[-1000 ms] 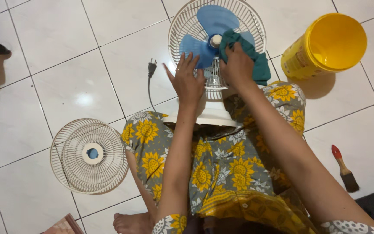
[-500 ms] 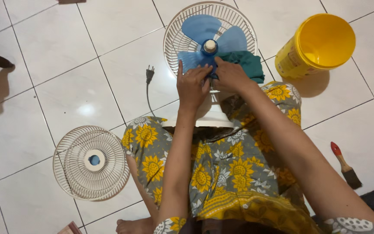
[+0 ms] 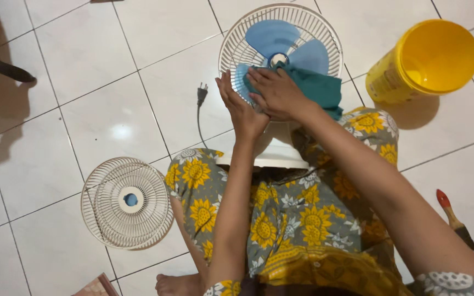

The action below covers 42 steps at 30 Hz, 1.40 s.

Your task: The person sits on the floor and wipes the blades and cage of a small electric fan using a green cloth. The person rotates the fan head to reach different areas and continues wiping until the end of the clip.

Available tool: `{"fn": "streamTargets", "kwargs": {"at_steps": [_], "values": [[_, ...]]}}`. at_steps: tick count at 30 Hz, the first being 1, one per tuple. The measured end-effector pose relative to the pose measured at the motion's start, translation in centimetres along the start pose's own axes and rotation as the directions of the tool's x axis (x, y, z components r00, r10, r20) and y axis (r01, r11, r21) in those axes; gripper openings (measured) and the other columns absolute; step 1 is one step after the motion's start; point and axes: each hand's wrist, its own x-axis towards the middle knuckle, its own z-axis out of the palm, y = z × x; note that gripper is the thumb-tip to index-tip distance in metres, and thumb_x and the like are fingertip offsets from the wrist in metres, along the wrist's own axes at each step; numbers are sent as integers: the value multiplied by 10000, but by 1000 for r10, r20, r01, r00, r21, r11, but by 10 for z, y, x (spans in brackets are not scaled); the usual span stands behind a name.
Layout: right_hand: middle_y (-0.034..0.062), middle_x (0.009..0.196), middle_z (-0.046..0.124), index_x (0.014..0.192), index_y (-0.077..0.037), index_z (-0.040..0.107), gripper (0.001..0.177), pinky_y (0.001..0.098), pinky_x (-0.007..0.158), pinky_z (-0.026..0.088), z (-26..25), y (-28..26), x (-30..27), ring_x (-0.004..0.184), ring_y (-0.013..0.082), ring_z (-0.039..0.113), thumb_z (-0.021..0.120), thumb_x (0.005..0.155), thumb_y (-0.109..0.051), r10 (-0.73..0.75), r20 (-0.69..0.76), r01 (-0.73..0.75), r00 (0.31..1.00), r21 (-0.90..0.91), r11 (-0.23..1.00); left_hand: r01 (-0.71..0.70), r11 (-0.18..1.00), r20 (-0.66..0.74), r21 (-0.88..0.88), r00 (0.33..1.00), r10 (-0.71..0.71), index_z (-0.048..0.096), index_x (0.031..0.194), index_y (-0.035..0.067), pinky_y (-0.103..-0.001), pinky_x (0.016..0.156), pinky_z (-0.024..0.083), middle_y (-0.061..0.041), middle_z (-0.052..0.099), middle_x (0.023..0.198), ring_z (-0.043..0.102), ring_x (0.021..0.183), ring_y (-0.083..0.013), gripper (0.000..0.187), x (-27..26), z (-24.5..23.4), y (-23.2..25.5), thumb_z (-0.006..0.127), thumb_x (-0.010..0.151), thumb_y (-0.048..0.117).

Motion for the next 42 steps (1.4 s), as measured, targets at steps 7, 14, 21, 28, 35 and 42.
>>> {"fn": "streamTargets", "kwargs": {"at_steps": [7,14,21,28,35,42], "values": [[151,1680,280,1576,-28,351,620,472,1128,342,55,24,44,1538,307,270,422,1050,-348,-1,88,-3,996,42,999,-12,999,-14,-41,1000,12,58,1561,-30,-575,1261,187,-277,147,1631,129,1533,-497,1190,-1,7,-9,867,721,206],[26,1556,498,1470,-181,559,503,488,1107,369,17,10,-13,1413,246,484,492,1024,-403,9,120,-36,993,224,974,-12,1000,29,24,1000,11,96,1641,10,-546,1349,179,-202,154,1727,74,1636,-456,1009,-4,10,-19,699,832,16],[106,1005,790,1282,-173,741,467,443,885,540,-12,-9,-61,950,311,698,567,995,-498,251,80,-264,965,329,907,18,996,117,86,993,-29,168,1595,39,-576,1303,162,-172,350,1591,107,1588,-410,1178,-2,-3,4,867,655,158],[179,918,749,1157,-125,784,348,397,714,556,-108,56,-85,764,279,732,543,1041,-348,599,-106,-508,794,427,748,53,933,299,357,939,-168,589,1393,252,-765,1178,-55,-36,478,1510,-5,1550,-377,992,8,-10,15,977,502,456],[175,1176,747,1185,-39,729,334,422,955,533,-74,92,-8,1087,346,714,544,1062,-288,472,-512,-232,718,464,855,21,902,346,432,919,-187,743,1250,251,-827,1111,-94,-7,580,1448,-21,1551,-373,904,14,-18,27,931,451,628],[163,1689,263,1607,-134,340,593,634,1148,244,-14,92,-18,1540,385,204,537,1051,-196,257,-84,-245,963,129,961,-23,884,376,467,910,-175,736,1260,198,-865,1081,-88,-3,590,1472,-9,1548,-405,964,18,-21,25,849,483,757]]}}
